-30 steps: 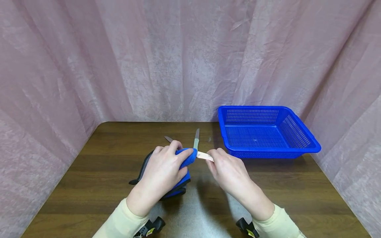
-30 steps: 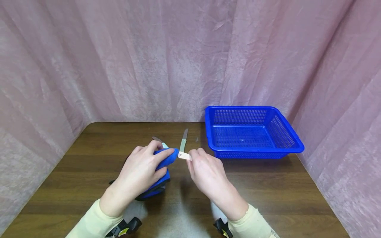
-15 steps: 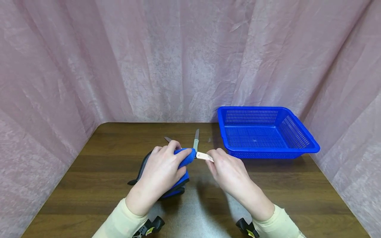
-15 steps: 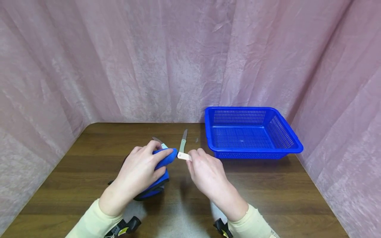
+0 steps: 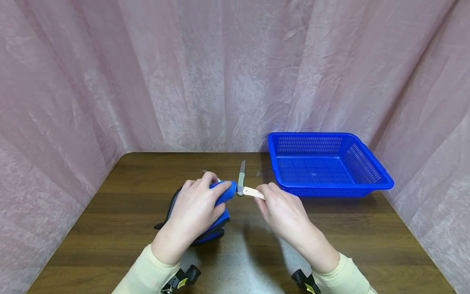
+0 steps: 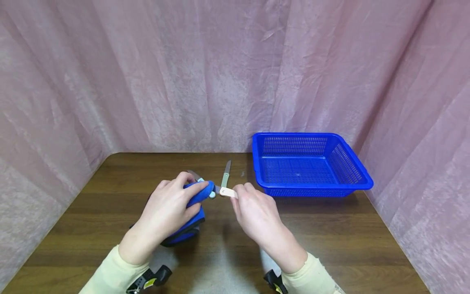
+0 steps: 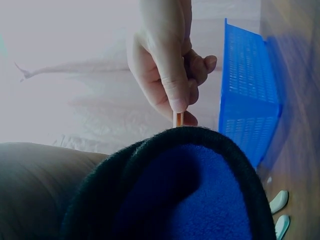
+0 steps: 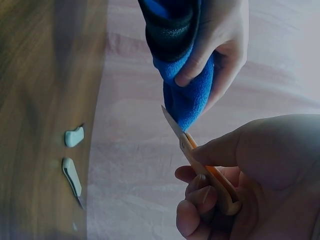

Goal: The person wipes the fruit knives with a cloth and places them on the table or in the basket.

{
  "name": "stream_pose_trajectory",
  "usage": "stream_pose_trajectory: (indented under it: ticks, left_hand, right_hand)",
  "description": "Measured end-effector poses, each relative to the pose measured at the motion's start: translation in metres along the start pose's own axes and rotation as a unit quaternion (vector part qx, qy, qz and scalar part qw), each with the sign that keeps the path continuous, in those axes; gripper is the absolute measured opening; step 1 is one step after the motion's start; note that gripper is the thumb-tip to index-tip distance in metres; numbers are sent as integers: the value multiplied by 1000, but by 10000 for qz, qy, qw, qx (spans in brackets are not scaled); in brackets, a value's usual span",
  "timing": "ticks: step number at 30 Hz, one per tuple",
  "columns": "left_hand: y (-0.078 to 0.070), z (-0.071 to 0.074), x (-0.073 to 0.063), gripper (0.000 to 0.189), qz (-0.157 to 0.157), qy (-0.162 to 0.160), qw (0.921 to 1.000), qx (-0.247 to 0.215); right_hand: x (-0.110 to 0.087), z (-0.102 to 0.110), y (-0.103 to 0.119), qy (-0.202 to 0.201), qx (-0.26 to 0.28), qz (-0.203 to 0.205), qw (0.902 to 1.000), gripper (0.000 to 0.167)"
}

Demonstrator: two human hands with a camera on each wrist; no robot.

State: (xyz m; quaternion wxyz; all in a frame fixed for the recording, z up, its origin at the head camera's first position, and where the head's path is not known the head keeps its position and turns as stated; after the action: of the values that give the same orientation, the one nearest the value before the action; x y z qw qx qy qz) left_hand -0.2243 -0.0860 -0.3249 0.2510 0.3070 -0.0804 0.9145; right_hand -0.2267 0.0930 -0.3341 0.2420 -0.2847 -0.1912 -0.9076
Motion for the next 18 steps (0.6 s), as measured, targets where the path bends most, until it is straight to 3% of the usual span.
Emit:
stream_pose_trajectory:
  ticks: [18]
  left_hand:
    - [14,-1,0,45,275,135,9995,-60]
  right_hand:
    - [0,4,0,-29,-3,1,10000,9]
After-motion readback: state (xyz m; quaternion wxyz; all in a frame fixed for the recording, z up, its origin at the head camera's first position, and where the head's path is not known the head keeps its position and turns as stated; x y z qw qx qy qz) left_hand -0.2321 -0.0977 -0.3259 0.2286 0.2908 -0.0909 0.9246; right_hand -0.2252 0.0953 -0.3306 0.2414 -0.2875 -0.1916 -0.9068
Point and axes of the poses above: each hand's wrist, its own x-axis towards the middle knuckle, its own z-axis out of the back of the hand, y = z × x, the point moved 8 cm from there along x, towards the middle knuckle, and after that the axes turned 6 degrees about -y, right-handed, at the moved point
